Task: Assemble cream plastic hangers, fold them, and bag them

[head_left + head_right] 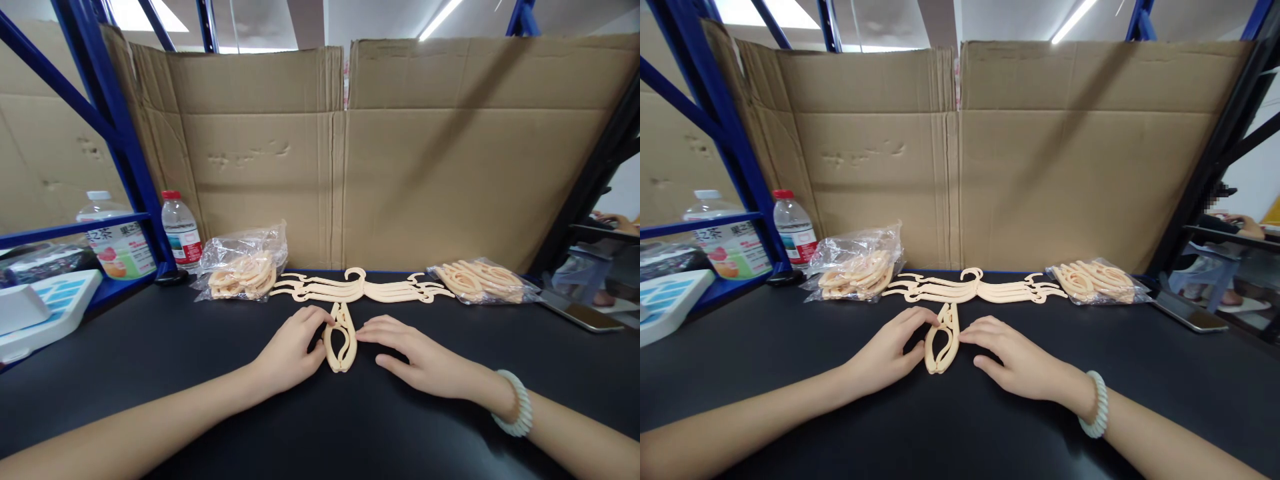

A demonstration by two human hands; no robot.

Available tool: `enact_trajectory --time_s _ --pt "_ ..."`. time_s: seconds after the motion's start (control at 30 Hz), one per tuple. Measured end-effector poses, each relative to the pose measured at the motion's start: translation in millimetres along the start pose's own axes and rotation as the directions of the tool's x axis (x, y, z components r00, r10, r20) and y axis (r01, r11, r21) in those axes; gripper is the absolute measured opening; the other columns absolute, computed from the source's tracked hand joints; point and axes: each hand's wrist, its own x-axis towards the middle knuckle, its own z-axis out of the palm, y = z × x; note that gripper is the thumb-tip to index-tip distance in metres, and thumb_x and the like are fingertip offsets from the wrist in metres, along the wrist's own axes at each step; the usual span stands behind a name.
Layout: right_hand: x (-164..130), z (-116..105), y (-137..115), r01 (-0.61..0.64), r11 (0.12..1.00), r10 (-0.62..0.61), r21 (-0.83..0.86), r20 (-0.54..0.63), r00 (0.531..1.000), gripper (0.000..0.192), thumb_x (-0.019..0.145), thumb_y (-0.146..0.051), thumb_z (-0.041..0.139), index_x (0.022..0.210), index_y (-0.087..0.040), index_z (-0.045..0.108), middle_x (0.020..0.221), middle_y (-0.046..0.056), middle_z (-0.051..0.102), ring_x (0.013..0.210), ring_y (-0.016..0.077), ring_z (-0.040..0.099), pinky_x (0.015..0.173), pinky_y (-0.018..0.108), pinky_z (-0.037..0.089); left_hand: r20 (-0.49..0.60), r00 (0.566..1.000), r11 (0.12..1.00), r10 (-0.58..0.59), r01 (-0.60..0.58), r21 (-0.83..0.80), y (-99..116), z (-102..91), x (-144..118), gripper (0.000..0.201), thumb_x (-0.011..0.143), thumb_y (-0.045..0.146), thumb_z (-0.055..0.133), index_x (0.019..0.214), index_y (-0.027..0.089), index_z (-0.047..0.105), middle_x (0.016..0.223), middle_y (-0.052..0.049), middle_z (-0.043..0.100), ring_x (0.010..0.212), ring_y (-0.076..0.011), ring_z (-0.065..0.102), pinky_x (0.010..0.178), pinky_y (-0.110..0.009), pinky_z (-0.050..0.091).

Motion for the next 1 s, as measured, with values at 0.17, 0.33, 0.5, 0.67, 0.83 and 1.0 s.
enact_trajectory --time_s 0.17,0.33,0.5,0.67,0.83,1.0 --pt "-0.5 0.0 1.2 -0.003 1.0 0.003 0.0 0.006 1.0 0.042 0.093 -0.02 0.047 0.134 -0.025 0.048 0.131 0.007 0.054 0.125 0.0192 0.044 0.109 0.04 0.035 0.014 1.0 0.999 0.007 -0.007 0.039 1.4 -3.0 0.5 0.036 0.072 0.003 0.047 0.102 0.02 0.056 0.103 -0.005 0.061 0.1 -0.0207 0.057 0.09 -0.036 0.046" --pt "-0.6 -0.6 1.2 -0.015 1.0 0.015 -0.004 0.018 1.0 0.041 0.093 -0.021 0.047 0.134 -0.024 0.049 0.133 0.007 0.053 0.127 0.0184 0.041 0.111 0.039 0.033 0.067 0.997 0.988 0.043 -0.053 0.144 -6.8 -7.2 1.7 0.027 0.076 0.006 0.046 0.097 0.02 0.054 0.098 -0.005 0.061 0.093 -0.0212 0.056 0.084 -0.036 0.047" --pt "-0.3 -2.1 0.7 -0.027 1.0 0.027 -0.001 0.036 0.999 0.041 0.094 -0.024 0.045 0.135 -0.024 0.048 0.135 0.006 0.052 0.128 0.0195 0.041 0.112 0.041 0.032 0.078 0.996 0.981 0.051 -0.065 0.184 -12.1 -9.6 3.2 0.018 0.075 0.006 0.045 0.085 0.02 0.051 0.092 -0.004 0.06 0.09 -0.0205 0.056 0.081 -0.034 0.047" --pt "-1.2 -3.4 -0.1 -0.028 1.0 0.028 0.003 0.05 0.998 0.043 0.094 -0.024 0.045 0.137 -0.024 0.046 0.137 0.007 0.051 0.129 0.0207 0.04 0.112 0.043 0.031 0.064 0.997 0.981 0.052 -0.063 0.185 -9.1 -10.5 2.8 0.017 0.075 0.007 0.044 0.083 0.021 0.05 0.092 -0.004 0.061 0.089 -0.02 0.057 0.08 -0.033 0.047" --pt "-1.7 -5.1 -1.6 -0.041 0.999 0.04 0.013 0.072 0.997 0.043 0.095 -0.026 0.043 0.139 -0.025 0.045 0.139 0.006 0.049 0.131 0.0212 0.037 0.113 0.045 0.029 0.072 0.997 0.981 0.041 -0.054 0.185 -8.9 -9.9 3.0 0.017 0.077 0.008 0.045 0.086 0.021 0.052 0.092 -0.004 0.06 0.089 -0.0207 0.057 0.08 -0.034 0.047" --pt "-2.9 -6.9 -2.4 -0.063 0.998 0.06 0.019 0.099 0.993 0.046 0.096 -0.03 0.044 0.141 -0.026 0.041 0.143 0.004 0.045 0.135 0.0209 0.032 0.115 0.044 0.024 0.064 0.998 0.978 0.028 -0.04 0.205 -9.0 -9.2 3.2 0.017 0.077 0.008 0.046 0.086 0.021 0.052 0.091 -0.004 0.06 0.089 -0.0211 0.057 0.08 -0.035 0.046"
